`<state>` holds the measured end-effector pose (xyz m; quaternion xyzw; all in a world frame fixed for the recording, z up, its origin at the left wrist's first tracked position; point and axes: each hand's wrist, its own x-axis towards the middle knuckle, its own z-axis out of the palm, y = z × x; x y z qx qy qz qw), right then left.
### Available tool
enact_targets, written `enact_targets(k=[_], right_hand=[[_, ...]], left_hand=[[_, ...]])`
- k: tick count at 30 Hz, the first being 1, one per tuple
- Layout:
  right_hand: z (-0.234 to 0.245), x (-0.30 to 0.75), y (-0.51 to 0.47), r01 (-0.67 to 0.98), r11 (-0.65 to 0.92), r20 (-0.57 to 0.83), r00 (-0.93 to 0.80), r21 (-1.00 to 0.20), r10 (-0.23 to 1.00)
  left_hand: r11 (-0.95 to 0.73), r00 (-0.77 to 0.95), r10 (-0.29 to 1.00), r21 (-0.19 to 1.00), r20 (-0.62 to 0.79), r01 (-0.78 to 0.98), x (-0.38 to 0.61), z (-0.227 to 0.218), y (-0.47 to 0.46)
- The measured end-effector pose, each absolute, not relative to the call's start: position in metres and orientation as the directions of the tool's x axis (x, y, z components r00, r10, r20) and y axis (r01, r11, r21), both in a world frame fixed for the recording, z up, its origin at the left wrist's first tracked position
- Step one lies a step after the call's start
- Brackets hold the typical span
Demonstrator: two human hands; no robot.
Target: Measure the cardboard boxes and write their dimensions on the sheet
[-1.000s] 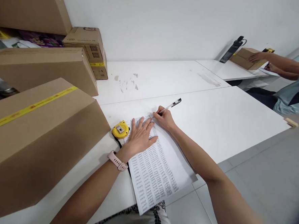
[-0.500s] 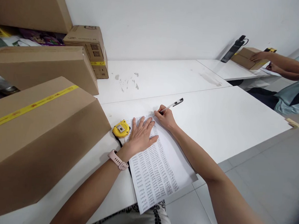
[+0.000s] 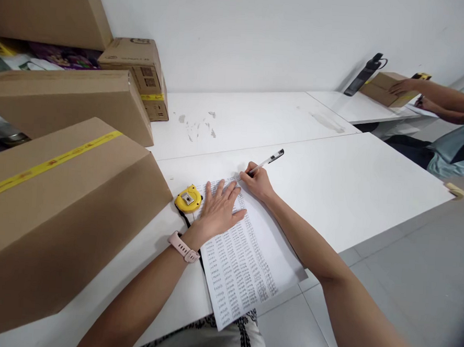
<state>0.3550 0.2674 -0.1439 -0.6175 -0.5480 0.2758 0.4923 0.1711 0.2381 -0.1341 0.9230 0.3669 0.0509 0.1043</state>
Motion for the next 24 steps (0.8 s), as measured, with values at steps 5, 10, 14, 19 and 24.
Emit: enact_targets(k=[5,10,14,19,24], right_hand=[[-0.1454,0.3557,0.2678,0.409,0.08,0.198,0.255,-0.909,0.946],[-0.1491,0.357,0.2687,0.383,0.1,0.207,0.251,-0.919,0.946],[-0.15,0.3583,0.269,0.394,0.108,0.225,0.263,-0.913,0.938],[-0.151,0.3585,0.2694,0.39,0.099,0.211,0.258,-0.916,0.943],[-0.1497,0.3586,0.2692,0.392,0.093,0.207,0.261,-0.915,0.943]], left_hand=[[-0.711,0.729,0.685,0.231,0.015,0.664,0.1714,-0.135,0.2379],[-0.708,0.727,0.687,0.227,0.001,0.669,0.1714,-0.1335,0.2377],[-0.705,0.727,0.687,0.235,-0.009,0.669,0.1713,-0.1328,0.2378],[-0.706,0.727,0.687,0.236,0.002,0.667,0.1708,-0.1333,0.2371],[-0.707,0.727,0.686,0.24,0.004,0.666,0.1707,-0.1331,0.237]])
